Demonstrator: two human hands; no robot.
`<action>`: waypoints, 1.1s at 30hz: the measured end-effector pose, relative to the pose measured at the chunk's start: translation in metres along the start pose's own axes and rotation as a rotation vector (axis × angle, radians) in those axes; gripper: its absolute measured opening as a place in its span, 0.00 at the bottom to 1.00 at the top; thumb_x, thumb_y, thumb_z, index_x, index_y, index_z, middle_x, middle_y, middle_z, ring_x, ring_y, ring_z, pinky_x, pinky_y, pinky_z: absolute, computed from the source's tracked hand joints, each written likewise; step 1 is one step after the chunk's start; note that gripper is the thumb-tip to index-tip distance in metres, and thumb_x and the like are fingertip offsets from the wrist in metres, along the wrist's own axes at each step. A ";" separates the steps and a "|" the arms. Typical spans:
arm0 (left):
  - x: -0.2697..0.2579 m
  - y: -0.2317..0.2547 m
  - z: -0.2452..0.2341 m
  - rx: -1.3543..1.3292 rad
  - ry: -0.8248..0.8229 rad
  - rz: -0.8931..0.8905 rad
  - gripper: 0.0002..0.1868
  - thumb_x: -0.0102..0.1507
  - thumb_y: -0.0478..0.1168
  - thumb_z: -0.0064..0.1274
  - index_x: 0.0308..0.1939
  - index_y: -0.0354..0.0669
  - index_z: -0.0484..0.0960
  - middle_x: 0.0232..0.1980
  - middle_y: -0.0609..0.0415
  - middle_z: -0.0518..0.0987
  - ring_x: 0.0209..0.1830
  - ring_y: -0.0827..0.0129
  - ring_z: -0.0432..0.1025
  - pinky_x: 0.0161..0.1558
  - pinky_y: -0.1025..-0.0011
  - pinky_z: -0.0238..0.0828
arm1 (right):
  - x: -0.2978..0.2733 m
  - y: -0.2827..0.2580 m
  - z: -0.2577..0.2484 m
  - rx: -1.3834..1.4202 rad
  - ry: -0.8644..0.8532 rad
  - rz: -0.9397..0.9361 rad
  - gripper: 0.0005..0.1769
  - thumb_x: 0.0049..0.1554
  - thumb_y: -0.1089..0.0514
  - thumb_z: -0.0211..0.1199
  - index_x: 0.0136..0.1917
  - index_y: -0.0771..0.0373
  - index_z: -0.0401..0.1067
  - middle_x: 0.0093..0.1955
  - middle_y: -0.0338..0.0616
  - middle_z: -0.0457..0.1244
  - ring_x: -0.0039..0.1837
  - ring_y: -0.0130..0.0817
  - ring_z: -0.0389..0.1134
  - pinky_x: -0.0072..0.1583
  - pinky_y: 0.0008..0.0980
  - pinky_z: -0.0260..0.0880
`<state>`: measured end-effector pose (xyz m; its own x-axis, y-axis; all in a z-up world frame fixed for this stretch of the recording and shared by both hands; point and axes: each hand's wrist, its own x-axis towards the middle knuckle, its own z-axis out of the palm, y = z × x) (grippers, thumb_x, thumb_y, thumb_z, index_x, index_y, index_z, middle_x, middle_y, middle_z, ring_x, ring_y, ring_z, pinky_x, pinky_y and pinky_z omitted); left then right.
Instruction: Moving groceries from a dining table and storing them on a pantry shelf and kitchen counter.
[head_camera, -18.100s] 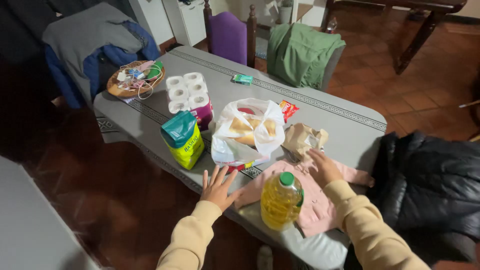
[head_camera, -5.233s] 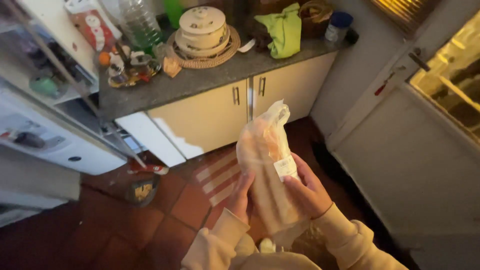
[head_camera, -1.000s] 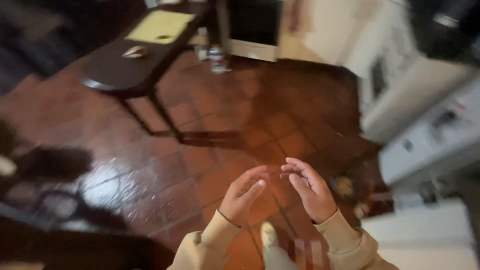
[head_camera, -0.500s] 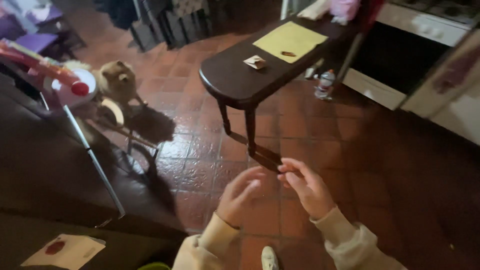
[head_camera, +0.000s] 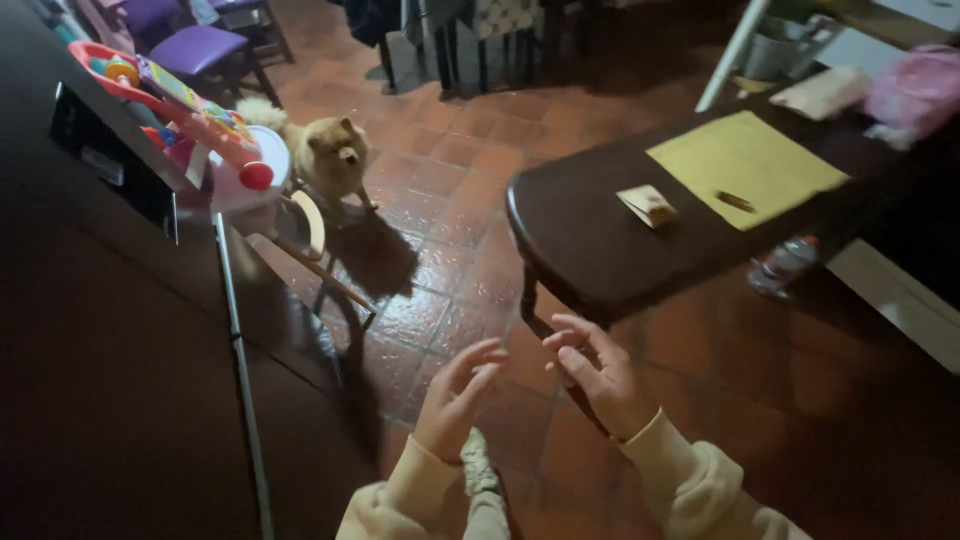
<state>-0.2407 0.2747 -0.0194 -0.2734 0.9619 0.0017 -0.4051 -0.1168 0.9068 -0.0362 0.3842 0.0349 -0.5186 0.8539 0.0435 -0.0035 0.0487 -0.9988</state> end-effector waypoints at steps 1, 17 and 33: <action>0.021 0.000 -0.012 -0.003 0.010 0.000 0.23 0.68 0.34 0.54 0.69 0.36 0.78 0.60 0.46 0.84 0.55 0.67 0.77 0.51 0.73 0.75 | 0.025 0.007 0.006 -0.001 -0.009 0.005 0.27 0.61 0.63 0.57 0.73 0.67 0.70 0.56 0.49 0.72 0.48 0.36 0.74 0.51 0.32 0.76; 0.380 0.082 -0.171 0.025 0.002 -0.012 0.24 0.67 0.38 0.55 0.67 0.36 0.80 0.60 0.45 0.85 0.54 0.66 0.78 0.51 0.71 0.77 | 0.411 0.020 0.074 0.002 0.019 0.057 0.26 0.61 0.65 0.56 0.73 0.67 0.70 0.58 0.52 0.71 0.52 0.39 0.73 0.55 0.34 0.76; 0.783 0.139 -0.301 0.045 -0.032 0.010 0.22 0.68 0.39 0.54 0.65 0.35 0.82 0.61 0.45 0.86 0.58 0.66 0.78 0.53 0.71 0.76 | 0.847 0.072 0.102 0.017 0.026 0.046 0.25 0.61 0.63 0.57 0.72 0.65 0.71 0.58 0.50 0.72 0.49 0.37 0.74 0.49 0.31 0.71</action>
<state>-0.7734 0.9368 -0.0185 -0.2485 0.9683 0.0239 -0.3626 -0.1159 0.9247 -0.5629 1.0587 -0.0020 -0.4961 0.8683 -0.0023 0.0055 0.0005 -1.0000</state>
